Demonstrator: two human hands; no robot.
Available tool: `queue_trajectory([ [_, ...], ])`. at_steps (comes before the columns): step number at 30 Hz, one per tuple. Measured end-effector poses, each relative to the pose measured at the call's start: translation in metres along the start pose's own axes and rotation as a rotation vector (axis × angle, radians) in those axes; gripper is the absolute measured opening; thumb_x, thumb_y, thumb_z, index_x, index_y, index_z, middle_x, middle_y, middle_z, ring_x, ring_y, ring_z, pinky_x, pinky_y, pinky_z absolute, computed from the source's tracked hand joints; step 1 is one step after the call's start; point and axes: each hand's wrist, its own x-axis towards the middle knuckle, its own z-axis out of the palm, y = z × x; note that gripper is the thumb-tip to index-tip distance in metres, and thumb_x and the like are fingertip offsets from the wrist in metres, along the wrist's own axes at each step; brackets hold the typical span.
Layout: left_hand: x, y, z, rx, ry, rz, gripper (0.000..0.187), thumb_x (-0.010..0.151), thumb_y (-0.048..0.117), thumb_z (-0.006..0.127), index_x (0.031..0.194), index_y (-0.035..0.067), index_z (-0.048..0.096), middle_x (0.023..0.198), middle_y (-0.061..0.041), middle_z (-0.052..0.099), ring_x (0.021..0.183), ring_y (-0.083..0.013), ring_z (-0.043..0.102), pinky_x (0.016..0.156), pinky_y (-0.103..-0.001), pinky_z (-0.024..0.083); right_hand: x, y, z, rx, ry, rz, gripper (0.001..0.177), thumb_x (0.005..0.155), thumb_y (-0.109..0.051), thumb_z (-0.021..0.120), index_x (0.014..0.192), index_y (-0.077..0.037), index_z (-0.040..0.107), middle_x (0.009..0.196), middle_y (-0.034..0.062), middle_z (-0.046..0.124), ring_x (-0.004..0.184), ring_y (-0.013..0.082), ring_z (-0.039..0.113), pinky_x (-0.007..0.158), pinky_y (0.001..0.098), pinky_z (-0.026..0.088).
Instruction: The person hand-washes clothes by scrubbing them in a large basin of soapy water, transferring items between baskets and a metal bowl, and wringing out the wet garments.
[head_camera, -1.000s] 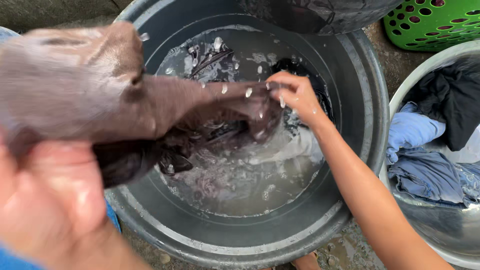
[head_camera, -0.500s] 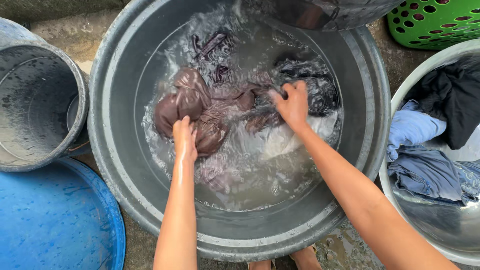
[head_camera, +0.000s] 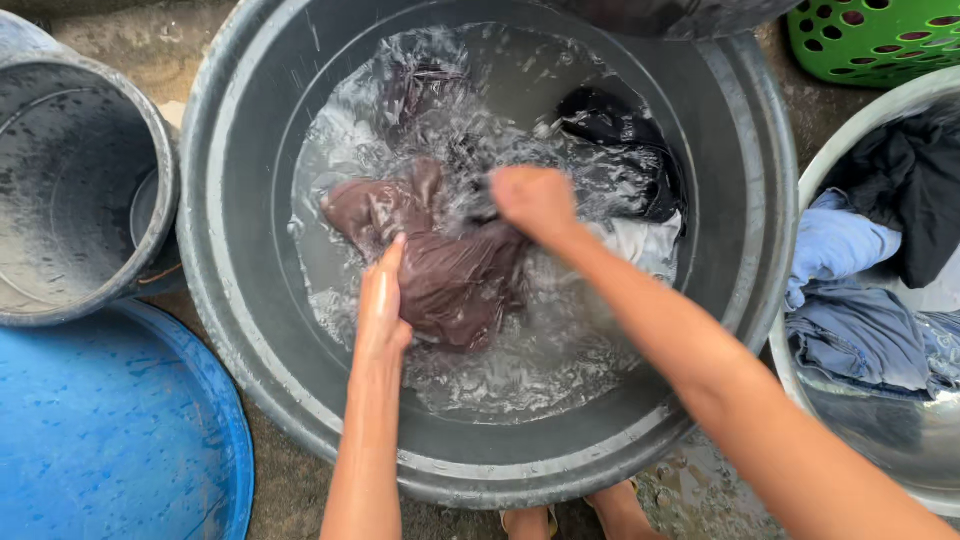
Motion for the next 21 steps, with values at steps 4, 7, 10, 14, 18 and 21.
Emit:
queue_trajectory([
  [4,0.003,0.045,-0.005,0.571,0.158,0.428,0.036,0.097,0.034,0.062,0.118,0.005,0.061,0.108,-0.010,0.066,0.096,-0.0232,0.065,0.083,-0.042,0.053,-0.007,0.061,-0.056,-0.096,0.169,0.379,0.032,0.104,-0.021,0.070,0.083,0.002,0.061,0.076,0.0184,0.063,0.070,0.0370,0.061,0.066,0.0448,0.047],
  [7,0.007,0.034,-0.016,1.078,0.409,0.732,0.023,0.100,0.025,0.064,0.111,0.005,0.064,0.107,-0.017,0.064,0.097,-0.0324,0.063,0.086,-0.047,0.052,-0.007,0.052,-0.085,-0.308,0.241,0.122,0.021,0.093,-0.015,0.065,0.105,0.003,0.063,0.100,0.0197,0.064,0.095,0.0384,0.061,0.079,0.0452,0.046],
  [10,0.021,-0.015,-0.019,1.238,0.279,0.476,0.028,0.094,0.029,0.073,0.098,0.002,0.066,0.098,-0.019,0.068,0.091,-0.0381,0.065,0.085,-0.050,0.050,-0.008,0.022,-0.079,-0.244,0.046,-0.018,0.037,0.085,-0.034,0.079,0.102,-0.002,0.069,0.096,0.0180,0.068,0.094,0.0386,0.061,0.078,0.0492,0.041],
  [14,0.025,-0.046,-0.014,1.255,0.097,0.514,0.042,0.077,0.029,0.085,0.095,-0.003,0.064,0.082,-0.020,0.066,0.075,-0.0361,0.065,0.070,-0.048,0.053,-0.015,0.010,-0.069,0.148,-0.406,0.194,0.025,0.088,-0.026,0.079,0.089,-0.004,0.069,0.081,0.0074,0.066,0.083,0.0245,0.062,0.075,0.0382,0.047],
  [18,0.001,0.035,-0.044,0.894,0.059,0.081,0.030,0.080,0.031,0.081,0.098,0.010,0.070,0.085,-0.002,0.073,0.076,-0.0131,0.067,0.057,-0.033,0.057,-0.011,0.072,-0.140,0.594,0.228,0.584,0.018,0.106,-0.013,0.069,0.093,-0.003,0.062,0.085,-0.0023,0.068,0.076,0.0077,0.063,0.071,0.0250,0.053],
  [21,-0.027,0.098,-0.061,0.780,0.262,0.341,0.025,0.088,0.027,0.078,0.099,0.006,0.073,0.092,-0.008,0.071,0.076,-0.0177,0.062,0.060,-0.035,0.048,-0.014,0.091,-0.159,0.244,0.382,0.474,0.014,0.108,-0.011,0.071,0.099,-0.003,0.063,0.094,0.0064,0.062,0.083,0.0155,0.053,0.076,0.0328,0.045],
])
